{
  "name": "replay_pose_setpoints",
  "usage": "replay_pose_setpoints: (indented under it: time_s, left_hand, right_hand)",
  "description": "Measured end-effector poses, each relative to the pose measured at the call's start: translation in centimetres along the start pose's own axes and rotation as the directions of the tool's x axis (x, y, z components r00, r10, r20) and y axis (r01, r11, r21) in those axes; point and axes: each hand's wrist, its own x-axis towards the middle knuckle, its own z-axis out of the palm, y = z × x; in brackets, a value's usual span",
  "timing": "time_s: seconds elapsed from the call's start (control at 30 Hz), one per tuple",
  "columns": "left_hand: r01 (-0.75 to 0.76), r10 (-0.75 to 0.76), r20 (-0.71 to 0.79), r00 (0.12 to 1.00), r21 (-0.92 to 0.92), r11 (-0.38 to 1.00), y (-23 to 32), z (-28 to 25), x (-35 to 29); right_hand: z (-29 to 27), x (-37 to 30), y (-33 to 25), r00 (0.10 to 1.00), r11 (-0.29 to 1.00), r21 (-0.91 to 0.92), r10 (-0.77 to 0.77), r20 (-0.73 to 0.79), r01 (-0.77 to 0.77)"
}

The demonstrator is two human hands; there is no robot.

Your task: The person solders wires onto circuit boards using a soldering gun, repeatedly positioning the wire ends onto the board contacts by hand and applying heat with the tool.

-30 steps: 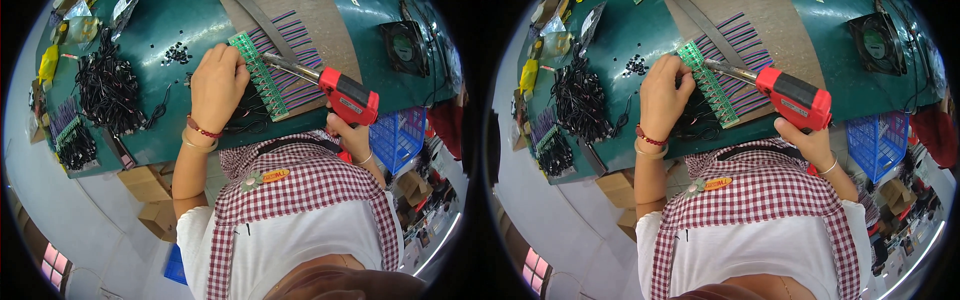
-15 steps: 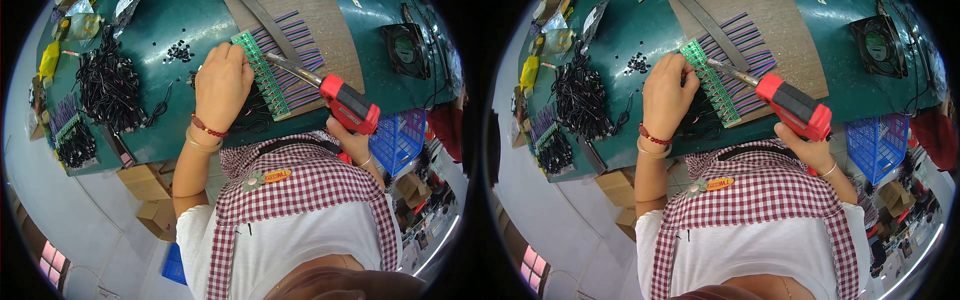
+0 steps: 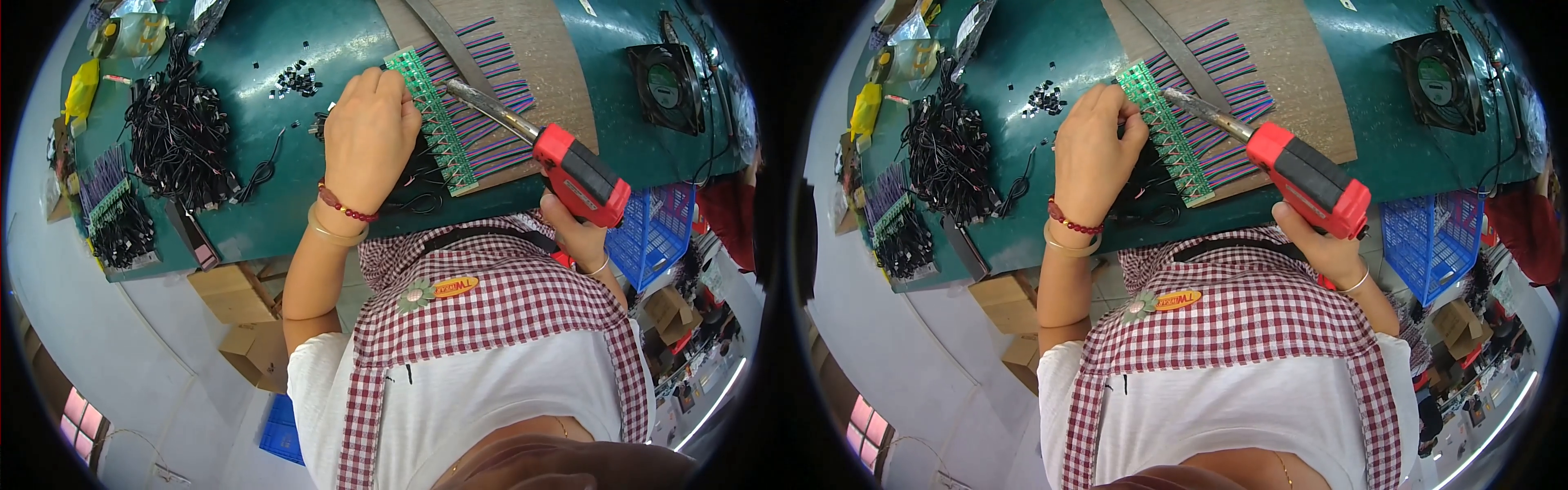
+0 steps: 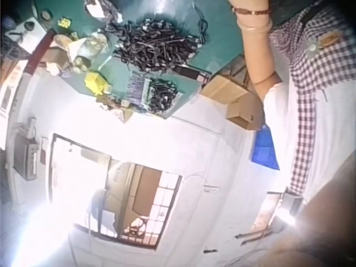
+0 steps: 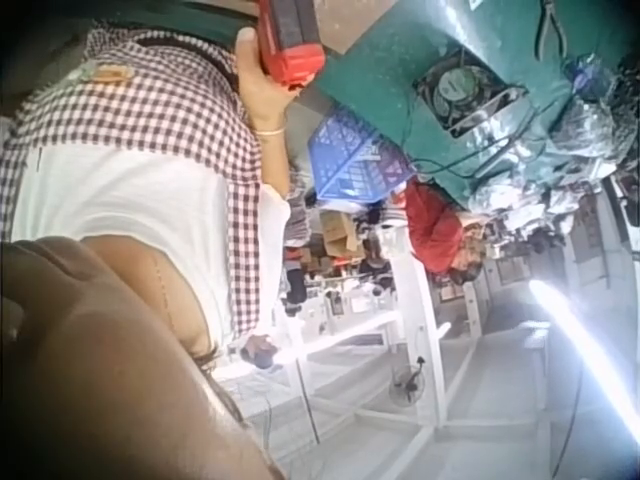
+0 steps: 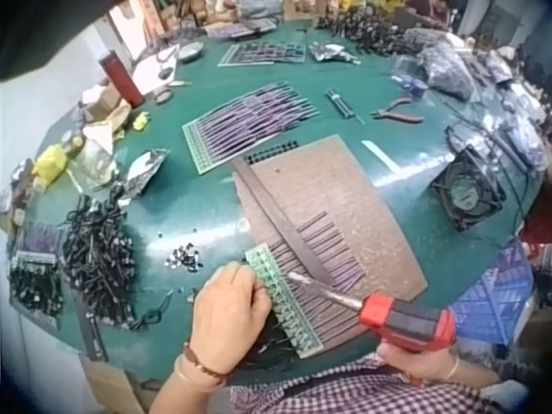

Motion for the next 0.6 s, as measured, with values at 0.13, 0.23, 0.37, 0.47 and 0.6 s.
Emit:
replay_pose_setpoints:
  time_s: [0.13, 0.23, 0.37, 0.47, 0.6]
  left_hand:
    - [0.003, -0.004, 0.040, 0.999, 0.048, 0.999, 0.02, -0.09, 0.00]
    - [0.001, -0.002, 0.031, 1.000, 0.037, 0.999, 0.02, -0.06, 0.00]
    - [0.012, -0.012, 0.012, 1.000, 0.008, 1.000, -0.11, -0.08, 0.00]
    - [-0.015, 0.015, 0.013, 1.000, -0.025, 1.000, -0.22, -0.26, 0.18]
    - [-0.053, 0.051, 0.057, 0.997, 0.036, 0.998, -0.02, -0.53, 0.52]
  right_hand:
    - [-0.23, 0.00, 0.19, 1.000, 1.000, -0.024, 0.008, 0.001, -0.008]
    - [-0.27, -0.05, 0.44, 1.000, 1.000, -0.016, 0.008, 0.014, -0.007]
    - [-0.44, -0.20, 0.32, 0.997, 0.998, 0.020, 0.062, 0.044, -0.063]
    - [-0.48, -0.28, 0.67, 0.995, 0.991, 0.097, 0.099, -0.010, -0.098]
    - [-0.59, 0.11, 0.99, 0.990, 0.978, 0.167, 0.134, -0.045, -0.125]
